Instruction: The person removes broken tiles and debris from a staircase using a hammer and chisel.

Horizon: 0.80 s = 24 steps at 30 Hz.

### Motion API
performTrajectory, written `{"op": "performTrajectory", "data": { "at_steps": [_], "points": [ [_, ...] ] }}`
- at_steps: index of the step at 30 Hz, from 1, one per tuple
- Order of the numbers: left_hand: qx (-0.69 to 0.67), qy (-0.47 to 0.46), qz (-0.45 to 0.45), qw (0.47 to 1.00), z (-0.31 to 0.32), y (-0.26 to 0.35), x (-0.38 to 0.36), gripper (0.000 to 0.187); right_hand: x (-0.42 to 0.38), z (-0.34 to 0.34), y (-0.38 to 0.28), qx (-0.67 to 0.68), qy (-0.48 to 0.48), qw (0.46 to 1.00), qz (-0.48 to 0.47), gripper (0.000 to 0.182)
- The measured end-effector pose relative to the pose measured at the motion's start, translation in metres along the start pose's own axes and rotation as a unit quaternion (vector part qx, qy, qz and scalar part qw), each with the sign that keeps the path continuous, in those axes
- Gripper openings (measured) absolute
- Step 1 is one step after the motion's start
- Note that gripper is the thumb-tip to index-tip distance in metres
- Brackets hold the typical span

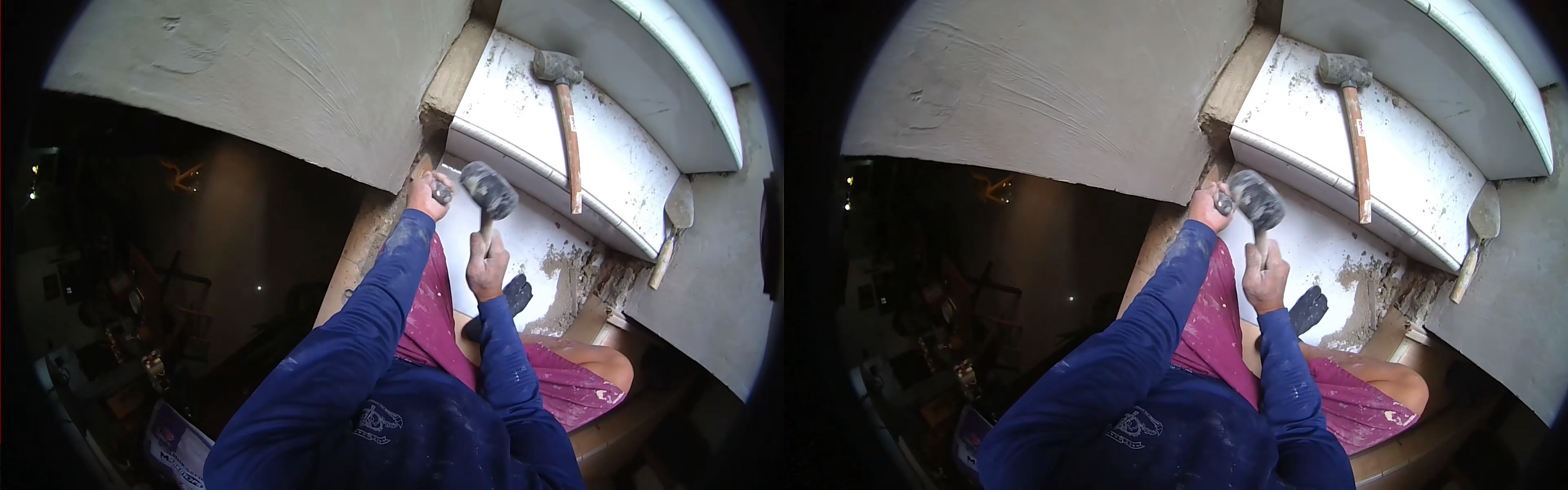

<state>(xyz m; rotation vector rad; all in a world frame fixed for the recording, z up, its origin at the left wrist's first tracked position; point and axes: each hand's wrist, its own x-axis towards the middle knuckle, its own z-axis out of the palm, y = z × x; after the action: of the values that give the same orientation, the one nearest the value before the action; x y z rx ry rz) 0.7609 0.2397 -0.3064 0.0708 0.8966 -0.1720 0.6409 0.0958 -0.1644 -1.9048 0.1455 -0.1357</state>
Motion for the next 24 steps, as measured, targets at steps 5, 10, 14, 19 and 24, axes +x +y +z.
{"op": "performTrajectory", "data": {
  "at_steps": [5,10,14,19,24],
  "points": [
    [0.029,-0.024,0.063,0.997,0.008,-0.007,0.001,0.025,0.009,-0.010,0.000,0.001,0.018,0.999,0.036,0.026],
    [-0.135,0.024,0.011,0.990,0.031,-0.002,0.012,0.024,0.006,-0.007,0.010,0.085,0.011,0.996,-0.014,0.016],
    [-0.191,-0.044,-0.080,0.977,0.029,0.013,0.023,0.026,0.007,0.016,0.042,-0.038,-0.042,0.998,0.008,0.026],
    [-0.121,-0.024,-0.037,0.992,0.029,0.024,0.022,0.017,0.009,0.008,0.015,0.052,-0.024,0.997,0.058,0.032],
    [-0.041,-0.115,-0.084,0.989,0.025,0.021,0.006,0.018,0.012,0.015,0.041,-0.072,-0.108,0.985,0.112,0.029]
  ]
}}
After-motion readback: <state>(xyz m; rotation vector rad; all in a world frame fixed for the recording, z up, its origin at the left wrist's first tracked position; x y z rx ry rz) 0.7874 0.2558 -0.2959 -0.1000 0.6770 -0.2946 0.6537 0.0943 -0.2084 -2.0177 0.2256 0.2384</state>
